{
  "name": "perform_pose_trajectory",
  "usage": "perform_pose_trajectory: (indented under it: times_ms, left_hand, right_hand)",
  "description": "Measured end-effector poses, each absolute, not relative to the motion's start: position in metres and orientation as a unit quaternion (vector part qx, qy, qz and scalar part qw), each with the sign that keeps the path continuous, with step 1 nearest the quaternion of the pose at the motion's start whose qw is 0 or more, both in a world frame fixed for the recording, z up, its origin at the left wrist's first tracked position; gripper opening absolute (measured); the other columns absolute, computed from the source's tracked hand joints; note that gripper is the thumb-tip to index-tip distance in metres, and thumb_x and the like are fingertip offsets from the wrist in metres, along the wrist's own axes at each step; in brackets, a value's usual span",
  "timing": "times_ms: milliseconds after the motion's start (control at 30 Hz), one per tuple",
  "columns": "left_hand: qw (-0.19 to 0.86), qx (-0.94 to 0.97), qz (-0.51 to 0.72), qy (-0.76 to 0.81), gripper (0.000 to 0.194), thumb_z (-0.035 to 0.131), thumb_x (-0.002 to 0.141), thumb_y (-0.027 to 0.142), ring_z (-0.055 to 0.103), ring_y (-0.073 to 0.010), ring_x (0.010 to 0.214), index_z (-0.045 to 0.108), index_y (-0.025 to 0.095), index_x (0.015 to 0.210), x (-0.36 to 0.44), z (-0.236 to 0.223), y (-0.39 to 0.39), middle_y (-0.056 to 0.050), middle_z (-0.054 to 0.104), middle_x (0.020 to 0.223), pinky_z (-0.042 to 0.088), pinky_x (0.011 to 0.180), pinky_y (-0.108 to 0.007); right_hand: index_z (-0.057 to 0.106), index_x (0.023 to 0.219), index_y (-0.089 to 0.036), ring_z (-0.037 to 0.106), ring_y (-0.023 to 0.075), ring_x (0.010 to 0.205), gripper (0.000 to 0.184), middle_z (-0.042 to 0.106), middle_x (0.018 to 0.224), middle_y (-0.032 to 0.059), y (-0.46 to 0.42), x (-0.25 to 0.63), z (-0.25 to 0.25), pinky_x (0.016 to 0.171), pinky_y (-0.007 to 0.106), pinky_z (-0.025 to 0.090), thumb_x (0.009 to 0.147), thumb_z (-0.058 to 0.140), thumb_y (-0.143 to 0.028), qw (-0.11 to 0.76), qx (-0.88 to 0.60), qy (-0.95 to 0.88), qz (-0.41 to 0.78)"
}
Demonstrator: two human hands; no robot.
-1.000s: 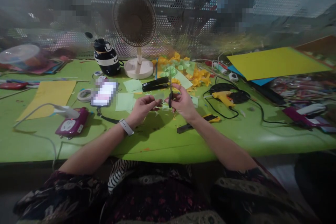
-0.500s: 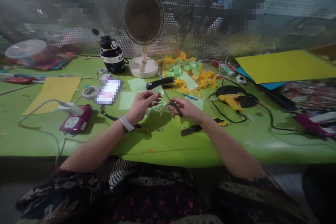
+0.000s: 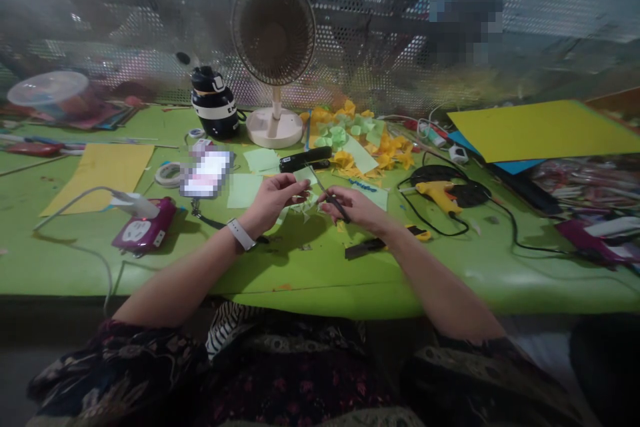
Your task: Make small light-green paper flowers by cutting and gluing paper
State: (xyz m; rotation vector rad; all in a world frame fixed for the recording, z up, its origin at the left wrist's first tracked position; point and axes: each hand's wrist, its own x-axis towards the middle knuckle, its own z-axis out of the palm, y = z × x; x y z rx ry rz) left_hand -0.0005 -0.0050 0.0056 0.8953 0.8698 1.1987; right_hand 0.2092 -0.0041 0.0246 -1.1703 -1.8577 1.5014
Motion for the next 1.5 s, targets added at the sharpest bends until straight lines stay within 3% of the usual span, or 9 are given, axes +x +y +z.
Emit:
perform_pose_trajectory:
  times_ms: [500, 800, 1167, 1500]
  left_hand:
    - [0.655, 0.379, 0.529, 0.384, 0.038, 0.091, 0.064, 0.041, 0.069, -0.0123, 0.071, 0.068, 0.014, 0.077, -0.0031, -0.0003, -0.0006, -0.003, 0.072, 0.078, 0.055, 0.072, -0.026]
    - [0.638, 0.378, 0.545, 0.392, 0.042, 0.091, 0.060, 0.045, 0.070, -0.0133, 0.072, 0.069, 0.015, 0.078, -0.0025, -0.0018, 0.0003, -0.003, 0.072, 0.078, 0.056, 0.073, -0.027]
    - [0.625, 0.436, 0.515, 0.391, 0.041, 0.090, 0.061, 0.047, 0.067, -0.0124, 0.068, 0.070, 0.014, 0.075, -0.0051, 0.0019, -0.0003, -0.004, 0.071, 0.075, 0.055, 0.069, -0.027]
    - [0.621, 0.400, 0.540, 0.403, 0.044, 0.092, 0.058, 0.049, 0.065, -0.0108, 0.064, 0.071, 0.015, 0.077, -0.0058, -0.0019, 0.0038, -0.001, 0.068, 0.074, 0.057, 0.071, -0.028]
  right_hand:
    - [0.065, 0.092, -0.017, 0.053, 0.0101, 0.058, 0.048, 0.063, 0.069, -0.0016, -0.0041, 0.2057, 0.0265, 0.054, 0.025, 0.047, 0.065, 0.086, -0.050, 0.257, -0.436, -0.658, 0.557]
    - [0.067, 0.094, -0.017, 0.049, 0.0100, 0.053, 0.051, 0.053, 0.059, -0.0061, -0.0034, 0.2069, 0.0246, 0.050, 0.024, 0.040, 0.069, 0.081, -0.059, 0.231, -0.438, -0.691, 0.527]
    - [0.066, 0.097, -0.016, 0.054, 0.0113, 0.057, 0.053, 0.056, 0.063, -0.0043, -0.0043, 0.2058, 0.0231, 0.054, 0.026, 0.046, 0.067, 0.084, -0.055, 0.240, -0.441, -0.678, 0.537]
    - [0.066, 0.094, -0.016, 0.050, 0.0101, 0.053, 0.050, 0.051, 0.058, -0.0065, -0.0039, 0.2075, 0.0269, 0.051, 0.024, 0.041, 0.070, 0.081, -0.057, 0.224, -0.432, -0.696, 0.528]
